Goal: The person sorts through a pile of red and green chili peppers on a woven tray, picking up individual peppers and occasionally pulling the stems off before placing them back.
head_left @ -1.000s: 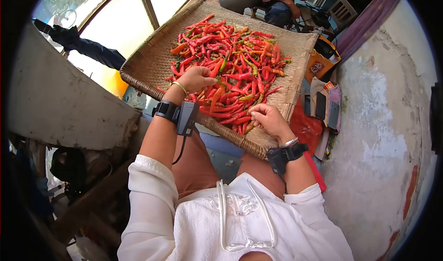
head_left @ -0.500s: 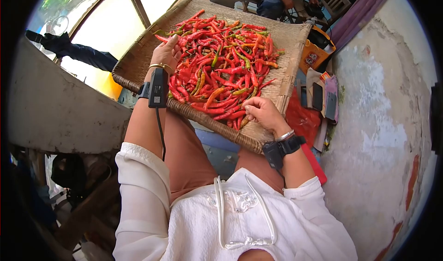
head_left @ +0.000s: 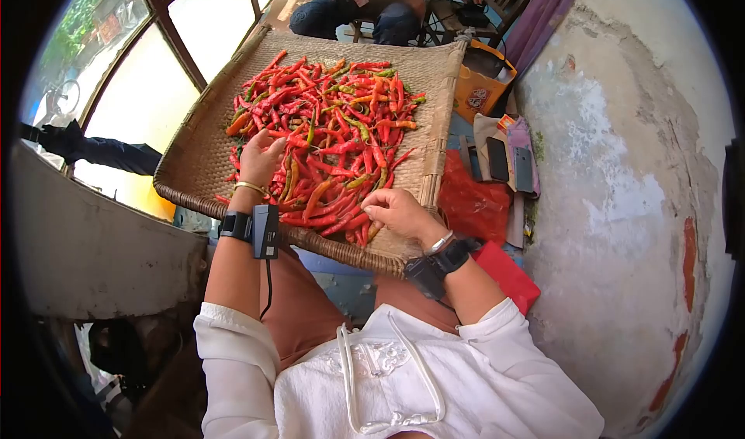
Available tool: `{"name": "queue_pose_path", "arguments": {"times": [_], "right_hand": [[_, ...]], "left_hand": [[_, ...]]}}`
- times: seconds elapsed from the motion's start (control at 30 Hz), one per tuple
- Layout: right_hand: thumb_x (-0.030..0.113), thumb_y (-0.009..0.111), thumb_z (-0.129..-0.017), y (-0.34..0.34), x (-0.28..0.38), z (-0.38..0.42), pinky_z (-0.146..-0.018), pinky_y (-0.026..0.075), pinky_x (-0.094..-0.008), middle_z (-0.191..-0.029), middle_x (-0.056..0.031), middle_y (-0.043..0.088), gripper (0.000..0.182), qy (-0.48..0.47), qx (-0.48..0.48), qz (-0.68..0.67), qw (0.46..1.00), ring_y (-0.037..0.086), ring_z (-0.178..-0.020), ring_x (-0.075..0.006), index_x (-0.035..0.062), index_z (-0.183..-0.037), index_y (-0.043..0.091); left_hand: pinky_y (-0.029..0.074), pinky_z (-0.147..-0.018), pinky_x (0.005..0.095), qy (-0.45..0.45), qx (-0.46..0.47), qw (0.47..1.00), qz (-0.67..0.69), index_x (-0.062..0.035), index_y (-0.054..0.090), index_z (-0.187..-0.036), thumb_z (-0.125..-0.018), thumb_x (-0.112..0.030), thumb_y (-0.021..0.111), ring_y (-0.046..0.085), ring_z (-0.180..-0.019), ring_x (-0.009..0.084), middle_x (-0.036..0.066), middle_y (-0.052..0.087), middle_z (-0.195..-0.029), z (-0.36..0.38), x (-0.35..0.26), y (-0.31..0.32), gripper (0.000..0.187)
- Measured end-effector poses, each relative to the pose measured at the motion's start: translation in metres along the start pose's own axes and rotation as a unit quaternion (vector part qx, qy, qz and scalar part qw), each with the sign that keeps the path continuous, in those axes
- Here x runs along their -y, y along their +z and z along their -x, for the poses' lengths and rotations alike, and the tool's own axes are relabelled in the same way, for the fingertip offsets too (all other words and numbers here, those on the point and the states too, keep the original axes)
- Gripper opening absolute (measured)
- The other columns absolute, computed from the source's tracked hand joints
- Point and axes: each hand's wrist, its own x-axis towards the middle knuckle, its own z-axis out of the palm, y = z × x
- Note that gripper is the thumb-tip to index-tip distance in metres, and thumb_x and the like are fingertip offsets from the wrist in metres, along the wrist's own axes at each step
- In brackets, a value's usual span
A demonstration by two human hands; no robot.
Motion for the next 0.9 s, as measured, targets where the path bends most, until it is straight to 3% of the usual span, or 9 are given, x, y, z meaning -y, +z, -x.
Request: {"name": "queue_pose_path", "arguments": {"times": [0.07, 0.1, 0.23, 0.43, 0.63, 0.77, 0.8, 0.87, 0.9], "right_hand": [[0.009, 0.054, -0.081, 0.000, -0.007, -0.003, -0.053, 0.042, -0.0197, -0.069, 0.0013, 0.055, 0.012, -0.017, -0.002, 0.012, 1.000, 0.051, -0.058, -0.0051, 0.0004, -0.087, 0.060], [0.009, 0.055, -0.081, 0.000, -0.011, -0.005, -0.054, 0.043, -0.0203, -0.070, 0.0011, 0.055, 0.012, -0.032, -0.002, 0.026, 0.999, 0.052, -0.059, -0.0055, 0.0002, -0.087, 0.060], [0.013, 0.057, -0.077, -0.001, -0.012, -0.005, -0.059, 0.045, -0.0256, -0.070, -0.0054, 0.061, 0.014, -0.032, -0.011, 0.032, 0.999, 0.056, -0.063, -0.0105, 0.0007, -0.083, 0.061], [0.013, 0.057, -0.077, 0.000, -0.007, -0.001, -0.060, 0.045, -0.0260, -0.070, -0.0053, 0.061, 0.014, -0.037, -0.013, 0.058, 0.998, 0.056, -0.064, -0.0105, 0.0008, -0.083, 0.062], [0.013, 0.058, -0.077, 0.001, -0.010, -0.003, -0.060, 0.045, -0.0256, -0.071, -0.0065, 0.062, 0.014, -0.053, -0.013, 0.052, 0.997, 0.057, -0.065, -0.0107, 0.0003, -0.082, 0.062], [0.013, 0.058, -0.077, 0.002, -0.011, -0.003, -0.060, 0.045, -0.0257, -0.070, -0.0065, 0.062, 0.014, -0.064, -0.017, 0.059, 0.996, 0.056, -0.065, -0.0108, 0.0001, -0.082, 0.061], [0.013, 0.058, -0.077, 0.002, -0.011, -0.003, -0.060, 0.045, -0.0258, -0.070, -0.0064, 0.062, 0.014, -0.066, -0.019, 0.057, 0.996, 0.056, -0.065, -0.0109, 0.0000, -0.082, 0.061], [0.013, 0.058, -0.077, 0.002, -0.011, -0.003, -0.059, 0.045, -0.0258, -0.070, -0.0064, 0.062, 0.014, -0.060, -0.019, 0.051, 0.997, 0.056, -0.064, -0.0108, 0.0001, -0.082, 0.061], [0.013, 0.058, -0.077, 0.002, -0.012, -0.003, -0.058, 0.045, -0.0259, -0.069, -0.0063, 0.061, 0.014, -0.053, -0.017, 0.046, 0.997, 0.056, -0.062, -0.0107, 0.0001, -0.083, 0.061]], "left_hand": [[0.048, -0.060, 0.0249, 0.002, 0.097, 0.983, -0.155, 0.0010, 0.060, -0.099, -0.076, -0.019, 0.065, 0.059, -0.070, 0.0130, 0.008, 0.064, -0.082, 0.019, -0.014, 0.005, 0.031], [0.048, -0.064, 0.0292, 0.102, 0.142, 0.955, -0.240, -0.0010, 0.062, -0.094, -0.072, -0.020, 0.066, 0.061, -0.071, 0.0186, 0.011, 0.064, -0.078, 0.029, -0.010, 0.011, 0.029], [0.048, -0.070, 0.0377, 0.070, 0.290, 0.799, -0.521, -0.0058, 0.061, -0.082, -0.067, -0.025, 0.067, 0.060, -0.080, 0.0303, 0.014, 0.062, -0.081, 0.061, -0.031, 0.036, 0.025], [0.048, -0.070, 0.0375, 0.062, 0.175, 0.830, -0.525, -0.0066, 0.061, -0.079, -0.067, -0.023, 0.066, 0.060, -0.079, 0.0295, 0.012, 0.062, -0.078, 0.063, -0.022, 0.043, 0.021], [0.049, -0.063, 0.0339, 0.102, 0.216, 0.885, -0.399, -0.0040, 0.064, -0.080, -0.066, -0.016, 0.063, 0.061, -0.069, 0.0266, 0.012, 0.063, -0.072, 0.029, -0.031, 0.016, 0.018], [0.048, -0.063, 0.0301, -0.006, 0.111, 0.993, -0.026, -0.0016, 0.057, -0.102, -0.069, -0.014, 0.065, 0.060, -0.069, 0.0202, 0.009, 0.063, -0.078, -0.007, -0.027, -0.003, 0.036], [0.048, -0.063, 0.0301, -0.006, 0.111, 0.993, -0.026, -0.0016, 0.057, -0.102, -0.069, -0.014, 0.065, 0.060, -0.069, 0.0202, 0.009, 0.063, -0.078, -0.008, -0.024, -0.002, 0.036], [0.047, -0.070, 0.0320, 0.169, -0.117, 0.950, -0.236, -0.0004, 0.052, -0.108, -0.071, -0.016, 0.066, 0.059, -0.079, 0.0230, 0.012, 0.061, -0.088, -0.010, -0.020, 0.002, 0.043], [0.045, -0.075, 0.0342, 0.131, -0.051, 0.960, -0.241, -0.0017, 0.053, -0.108, -0.069, -0.018, 0.067, 0.057, -0.088, 0.0256, 0.015, 0.059, -0.096, 0.007, -0.035, 0.011, 0.044]]}}
